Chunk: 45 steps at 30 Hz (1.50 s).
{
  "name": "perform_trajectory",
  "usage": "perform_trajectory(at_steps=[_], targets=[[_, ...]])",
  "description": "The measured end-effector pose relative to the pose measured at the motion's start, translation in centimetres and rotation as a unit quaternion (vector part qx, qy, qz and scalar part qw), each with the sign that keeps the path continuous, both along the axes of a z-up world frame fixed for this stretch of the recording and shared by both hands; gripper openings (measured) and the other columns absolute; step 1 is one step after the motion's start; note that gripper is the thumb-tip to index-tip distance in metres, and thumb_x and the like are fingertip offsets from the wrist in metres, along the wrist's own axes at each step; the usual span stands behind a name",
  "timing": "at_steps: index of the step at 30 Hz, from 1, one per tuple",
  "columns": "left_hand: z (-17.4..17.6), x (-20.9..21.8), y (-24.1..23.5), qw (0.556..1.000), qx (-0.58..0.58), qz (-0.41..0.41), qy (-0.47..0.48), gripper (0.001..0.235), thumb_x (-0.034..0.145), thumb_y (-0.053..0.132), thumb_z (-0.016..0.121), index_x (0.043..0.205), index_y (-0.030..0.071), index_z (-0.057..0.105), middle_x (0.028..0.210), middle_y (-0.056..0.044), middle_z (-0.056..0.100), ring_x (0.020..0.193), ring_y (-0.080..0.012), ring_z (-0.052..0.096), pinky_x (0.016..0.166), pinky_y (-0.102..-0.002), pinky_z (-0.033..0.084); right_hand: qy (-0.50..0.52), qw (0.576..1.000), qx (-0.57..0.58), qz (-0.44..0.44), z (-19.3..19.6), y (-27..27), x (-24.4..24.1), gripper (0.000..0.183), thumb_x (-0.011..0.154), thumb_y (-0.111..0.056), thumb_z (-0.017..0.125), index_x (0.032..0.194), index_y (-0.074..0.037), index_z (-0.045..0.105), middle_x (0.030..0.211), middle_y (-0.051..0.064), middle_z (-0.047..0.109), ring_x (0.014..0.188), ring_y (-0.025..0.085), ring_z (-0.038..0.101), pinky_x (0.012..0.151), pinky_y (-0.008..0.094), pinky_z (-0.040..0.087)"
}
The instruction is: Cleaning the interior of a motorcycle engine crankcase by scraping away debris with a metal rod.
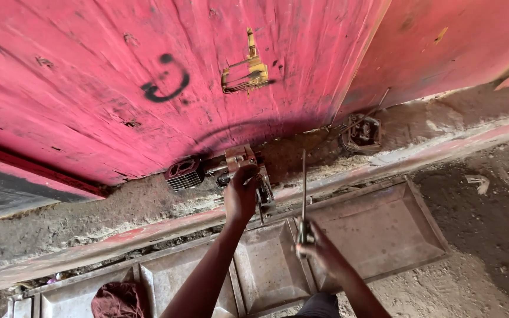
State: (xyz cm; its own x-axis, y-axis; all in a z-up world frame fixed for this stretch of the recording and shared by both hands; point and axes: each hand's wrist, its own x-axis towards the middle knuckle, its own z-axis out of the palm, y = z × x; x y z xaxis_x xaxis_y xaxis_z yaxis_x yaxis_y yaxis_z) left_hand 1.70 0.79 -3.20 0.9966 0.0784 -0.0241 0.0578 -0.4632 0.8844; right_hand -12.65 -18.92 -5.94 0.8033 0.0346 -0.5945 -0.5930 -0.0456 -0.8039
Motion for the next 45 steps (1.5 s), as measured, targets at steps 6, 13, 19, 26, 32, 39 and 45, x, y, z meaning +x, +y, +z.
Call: perform_trajectory(at_steps=[6, 13, 19, 26, 32, 39, 45], targets=[[0.2, 1.5, 0.6, 0.998, -0.019, -0.048, 0.046, 0.028, 0.089, 0.021, 0.069, 0.117, 0.022, 0.074, 0.116, 0.003, 0.080, 0.099, -0.0148, 0.078, 0.075, -0.032, 0.063, -0.070, 0.967, 0.062, 0.239, -0.4, 3.7, -5.8, 0.053, 0.096, -0.016, 0.066, 0.141, -0.017, 0.039, 0.123, 0.010, 0.074, 0.112, 0.026, 0.073, 0.095, 0.038, 0.062], [0.2, 2.9, 1.7, 0.992, 0.004, -0.114, 0.048, 0.025, 0.084, 0.022, 0.074, 0.108, 0.025, 0.078, 0.102, 0.004, 0.083, 0.088, -0.0097, 0.076, 0.068, -0.029, 0.056, 0.040, 0.954, 0.201, 0.219, 4.1, 8.4, -5.4, 0.037, 0.097, -0.018, 0.064, 0.130, -0.018, 0.046, 0.122, 0.010, 0.072, 0.108, 0.029, 0.071, 0.097, 0.044, 0.052], [1.3, 1.6, 1.0, 0.979, 0.095, -0.176, 0.047, 0.032, 0.086, 0.024, 0.074, 0.118, 0.025, 0.073, 0.110, 0.007, 0.080, 0.093, -0.0124, 0.077, 0.071, -0.032, 0.060, 0.075, 0.920, 0.373, 0.094, 4.5, 11.7, -5.1, 0.030, 0.099, -0.010, 0.065, 0.118, -0.014, 0.043, 0.123, 0.016, 0.070, 0.111, 0.043, 0.072, 0.094, 0.053, 0.059], [2.7, 1.9, 0.1, 0.930, 0.224, -0.290, 0.035, 0.033, 0.088, 0.023, 0.070, 0.121, 0.027, 0.071, 0.112, 0.007, 0.080, 0.091, -0.0157, 0.077, 0.062, -0.037, 0.059, 0.065, 0.926, 0.312, 0.201, 8.0, 11.0, -5.9, 0.037, 0.095, -0.002, 0.068, 0.120, -0.008, 0.040, 0.128, 0.017, 0.070, 0.101, 0.030, 0.071, 0.081, 0.034, 0.062], [3.3, 3.4, -0.8, 0.913, 0.263, -0.310, 0.039, 0.026, 0.089, 0.029, 0.069, 0.115, 0.028, 0.074, 0.108, 0.005, 0.080, 0.093, -0.0166, 0.076, 0.070, -0.037, 0.057, 0.064, 0.936, 0.265, 0.223, 8.7, 9.0, -6.0, 0.030, 0.096, -0.002, 0.066, 0.109, -0.012, 0.041, 0.122, 0.014, 0.075, 0.112, 0.033, 0.070, 0.090, 0.039, 0.059], [3.2, 1.3, -0.7, 0.909, 0.278, -0.309, -0.004, 0.030, 0.090, 0.026, 0.071, 0.120, 0.024, 0.072, 0.107, -0.001, 0.080, 0.084, -0.0263, 0.077, 0.063, -0.045, 0.060, 0.086, 0.930, 0.343, 0.096, 4.0, 12.9, -4.7, 0.042, 0.091, -0.004, 0.072, 0.119, -0.011, 0.043, 0.126, 0.017, 0.072, 0.117, 0.040, 0.068, 0.077, 0.040, 0.064], [3.1, 0.4, 0.3, 0.916, 0.301, -0.265, 0.023, 0.030, 0.084, 0.033, 0.072, 0.114, 0.029, 0.073, 0.103, -0.006, 0.079, 0.092, -0.0360, 0.074, 0.072, -0.050, 0.053, 0.044, 0.935, 0.351, 0.033, 0.1, 16.2, -2.9, 0.047, 0.086, -0.009, 0.081, 0.117, -0.010, 0.046, 0.118, 0.020, 0.071, 0.090, 0.034, 0.073, 0.065, 0.039, 0.065]])
